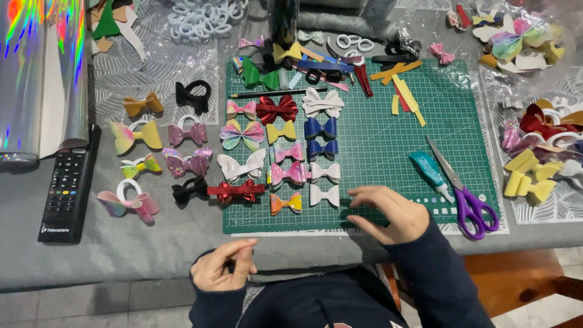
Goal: Organizing and sorting various handmade hair bows and crafting materials on a table.
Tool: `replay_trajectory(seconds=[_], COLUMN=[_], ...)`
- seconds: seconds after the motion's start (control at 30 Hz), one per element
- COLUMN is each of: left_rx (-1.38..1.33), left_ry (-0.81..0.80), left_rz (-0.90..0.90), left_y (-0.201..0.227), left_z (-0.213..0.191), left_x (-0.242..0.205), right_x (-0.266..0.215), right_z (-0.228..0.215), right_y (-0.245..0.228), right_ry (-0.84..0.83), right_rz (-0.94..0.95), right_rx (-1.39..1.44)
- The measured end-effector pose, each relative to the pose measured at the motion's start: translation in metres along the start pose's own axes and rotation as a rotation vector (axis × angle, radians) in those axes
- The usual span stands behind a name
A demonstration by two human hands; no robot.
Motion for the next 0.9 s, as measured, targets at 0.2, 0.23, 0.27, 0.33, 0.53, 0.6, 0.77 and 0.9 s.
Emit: replay_trajectory(seconds=[0.2, 0.23, 0.27, 0.33, 0.53, 0.6, 0.77, 0.9], left_rx=[-0.003, -0.004, -0.005, -0.010, -0.013, -0.023, 0.007, 0.011], left_ry=[0.011, 0.004, -0.003, 0.005, 0.009, 0.011, 0.011, 0.012], left_rz=[-0.015, -0.005, 0.005, 0.002, -0.028, -0.028, -0.023, -0.036], left_y=[-0.002, 0.000, 0.001, -0.001, -0.011, -0.014, -0.008, -0.008], left_z=[0.000, 0.000, 0.000, 0.001, -0.001, -0.002, -0.002, -0.002], left_x=[0.000, 0.000, 0.001, 0.000, -0.004, -0.004, -0.003, -0.002], right_x=[-0.010, -0.012, -0.014, -0.013, -0.020, -0.020, -0.026, -0.037], right_z=[-0.031, -0.037, -0.044, -0.056, -0.081, -0.087, -0.098, -0.104], right_y=[0.012, 0.015, 0.017, 0.019, 0.031, 0.035, 0.053, 0.082], right_ry=[0.020, 0.032, 0.045, 0.053, 0.037, 0.026, -0.062, -0.153], right_rz=[0.000, -0.001, -0.003, 0.017, 0.131, 0.155, 0.221, 0.214], right_rx=[-0.017, -0.040, -0.062, -0.076, -0.158, -0.189, -0.253, -0.271])
Point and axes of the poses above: each hand's wrist, its own x-axis towards the middle knuckle, its own z-axis out of the palm, y = z × x, the point moved 4 cm from there along x, towards the middle knuckle, and after that the axes turned 11 degrees about -x, right-handed, at the moved point
